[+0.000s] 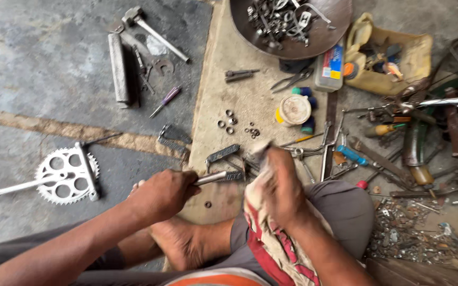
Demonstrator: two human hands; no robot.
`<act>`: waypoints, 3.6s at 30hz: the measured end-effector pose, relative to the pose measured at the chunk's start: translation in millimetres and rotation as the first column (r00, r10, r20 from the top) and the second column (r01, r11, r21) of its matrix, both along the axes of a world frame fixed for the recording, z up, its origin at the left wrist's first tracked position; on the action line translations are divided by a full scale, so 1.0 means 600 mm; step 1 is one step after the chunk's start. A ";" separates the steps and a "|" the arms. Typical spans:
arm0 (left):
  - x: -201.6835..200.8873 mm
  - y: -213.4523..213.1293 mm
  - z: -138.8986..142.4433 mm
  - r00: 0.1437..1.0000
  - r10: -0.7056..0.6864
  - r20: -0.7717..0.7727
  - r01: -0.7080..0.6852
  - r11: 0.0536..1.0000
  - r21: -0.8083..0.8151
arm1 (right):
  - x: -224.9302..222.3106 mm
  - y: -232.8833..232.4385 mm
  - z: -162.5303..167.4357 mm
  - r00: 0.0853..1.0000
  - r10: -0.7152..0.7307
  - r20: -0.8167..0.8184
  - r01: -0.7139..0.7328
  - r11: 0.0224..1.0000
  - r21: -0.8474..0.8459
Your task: The person cleans small metal parts with a cloth, then assembles them by inserting ball bearings and a small pin into a cylindrical housing. The person handles the parts one at a time and places them on the floor.
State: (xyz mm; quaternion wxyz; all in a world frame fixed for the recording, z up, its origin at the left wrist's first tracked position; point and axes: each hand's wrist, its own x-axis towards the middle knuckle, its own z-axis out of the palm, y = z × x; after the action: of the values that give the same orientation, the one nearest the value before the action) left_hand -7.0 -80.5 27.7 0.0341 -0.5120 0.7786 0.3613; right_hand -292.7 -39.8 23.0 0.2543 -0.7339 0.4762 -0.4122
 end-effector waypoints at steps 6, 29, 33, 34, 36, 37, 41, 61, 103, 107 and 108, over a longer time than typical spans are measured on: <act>-0.012 0.008 -0.003 0.951 -0.190 -0.244 0.262 0.914 0.311 | 0.079 0.025 0.030 0.542 0.349 -0.765 -0.307 0.929 0.207; -0.144 -0.141 -0.205 0.991 0.117 -0.060 -0.129 0.961 -0.246 | 0.022 -0.046 -0.030 0.877 0.321 -0.358 -0.014 0.762 0.648; -0.152 -0.149 -0.219 0.991 0.137 -0.002 -0.135 0.968 -0.210 | 0.010 -0.050 -0.019 0.833 0.349 -0.429 0.047 0.729 0.683; -0.149 -0.150 -0.215 0.988 0.152 -0.002 -0.150 0.975 -0.164 | 0.010 -0.052 -0.017 0.831 0.368 -0.417 0.036 0.712 0.701; -0.146 -0.170 -0.206 0.983 0.183 -0.023 -0.184 0.967 -0.178 | 0.013 -0.058 -0.014 0.824 0.402 -0.399 0.018 0.686 0.727; -0.150 -0.184 -0.202 0.980 0.194 -0.035 -0.197 0.963 -0.182 | 0.015 -0.061 -0.012 0.836 0.416 -0.359 -0.003 0.656 0.755; -0.193 -0.298 -0.201 0.983 0.184 -0.014 -0.177 0.923 -0.342 | 0.019 -0.065 -0.006 0.880 0.422 -0.218 -0.122 0.644 0.755; -0.201 -0.335 -0.165 0.987 0.002 0.160 0.011 0.997 -0.080 | -0.007 -0.064 -0.014 0.918 0.251 -0.307 0.054 0.688 0.724; 0.004 0.029 -0.005 0.881 -0.457 -0.122 0.366 0.823 -0.435 | 0.062 -0.011 -0.014 0.907 0.415 0.079 -0.255 0.388 0.885; 0.017 0.018 -0.008 0.873 -0.381 -0.304 0.093 0.742 -0.664 | -0.013 -0.035 -0.033 0.810 0.091 0.579 -0.586 0.099 0.804; 0.022 0.013 -0.009 0.931 -0.138 -0.338 -0.063 0.852 -0.520 | -0.023 -0.037 -0.036 0.794 0.058 0.605 -0.607 0.110 0.787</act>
State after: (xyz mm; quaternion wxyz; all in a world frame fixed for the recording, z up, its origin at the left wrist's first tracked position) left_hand 6.1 -72.5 22.2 -0.2437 -0.4105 0.8498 0.2237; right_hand -306.3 -62.1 1.4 0.8406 -0.3843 0.3690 -0.0976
